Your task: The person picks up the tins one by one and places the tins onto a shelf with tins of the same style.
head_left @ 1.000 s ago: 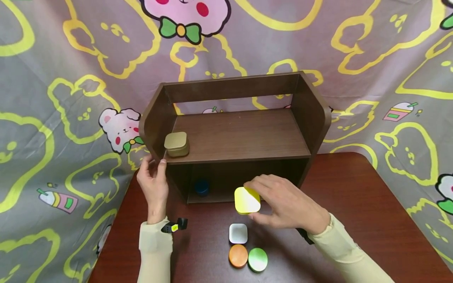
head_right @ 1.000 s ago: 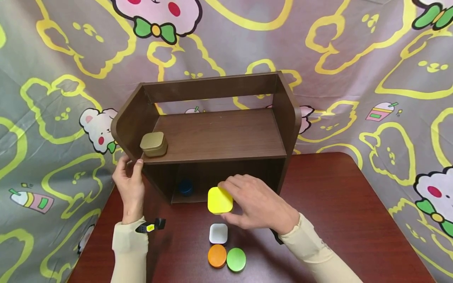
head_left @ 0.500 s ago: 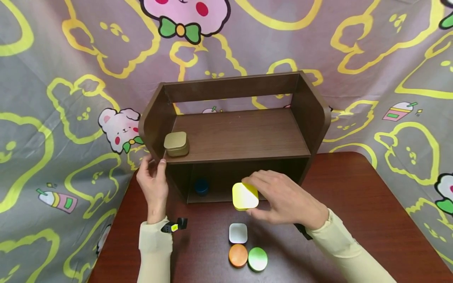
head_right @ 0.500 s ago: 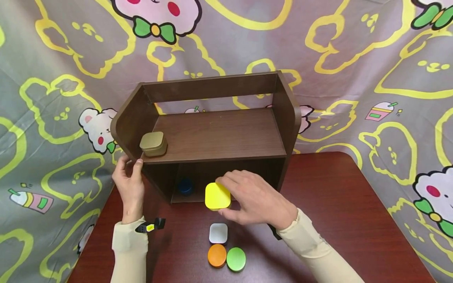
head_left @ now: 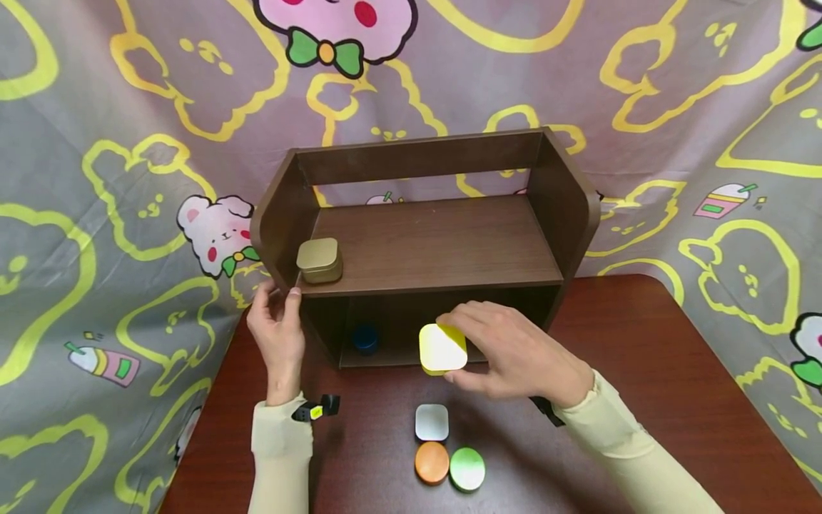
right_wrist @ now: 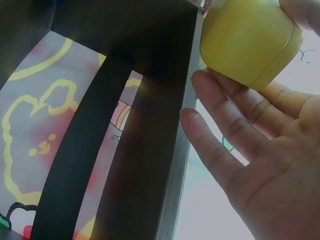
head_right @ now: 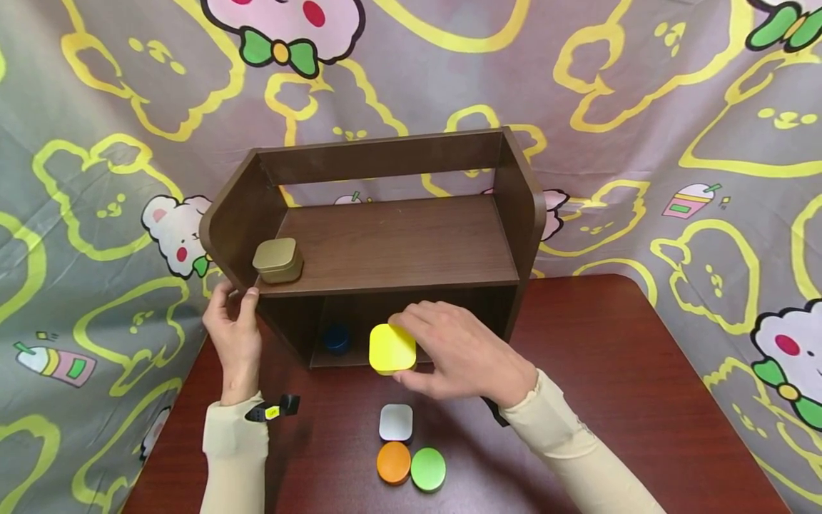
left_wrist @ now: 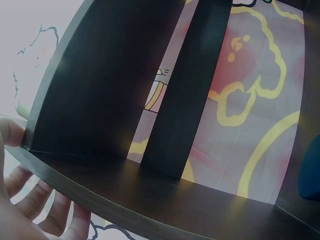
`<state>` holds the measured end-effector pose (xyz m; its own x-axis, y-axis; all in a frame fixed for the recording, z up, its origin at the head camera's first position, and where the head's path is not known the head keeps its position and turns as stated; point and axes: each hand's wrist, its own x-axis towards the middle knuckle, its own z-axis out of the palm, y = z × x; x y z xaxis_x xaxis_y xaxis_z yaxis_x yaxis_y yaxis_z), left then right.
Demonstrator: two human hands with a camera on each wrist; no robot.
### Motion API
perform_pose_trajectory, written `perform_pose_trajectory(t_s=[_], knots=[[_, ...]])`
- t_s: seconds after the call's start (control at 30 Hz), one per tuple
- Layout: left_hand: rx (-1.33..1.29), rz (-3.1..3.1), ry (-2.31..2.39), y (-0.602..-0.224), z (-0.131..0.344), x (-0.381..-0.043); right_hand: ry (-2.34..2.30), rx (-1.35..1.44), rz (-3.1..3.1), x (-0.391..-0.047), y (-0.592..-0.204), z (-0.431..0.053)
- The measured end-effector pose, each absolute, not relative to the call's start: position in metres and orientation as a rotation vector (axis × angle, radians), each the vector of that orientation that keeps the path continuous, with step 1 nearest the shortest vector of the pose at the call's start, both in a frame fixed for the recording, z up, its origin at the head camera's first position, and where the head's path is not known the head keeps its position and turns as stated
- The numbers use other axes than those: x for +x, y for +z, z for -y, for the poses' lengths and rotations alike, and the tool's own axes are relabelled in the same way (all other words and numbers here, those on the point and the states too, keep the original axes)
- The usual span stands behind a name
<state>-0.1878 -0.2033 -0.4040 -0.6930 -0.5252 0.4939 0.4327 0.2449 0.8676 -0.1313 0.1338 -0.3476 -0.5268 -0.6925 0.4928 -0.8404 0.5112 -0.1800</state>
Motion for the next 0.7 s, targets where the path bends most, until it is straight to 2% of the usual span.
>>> perform_pose_trajectory(t_s=[0.7], knots=[[0.094,1.740,-1.572,-0.404,0.204,-0.187,0.593,1.240,2.418,-0.139,-0.331,-0.137]])
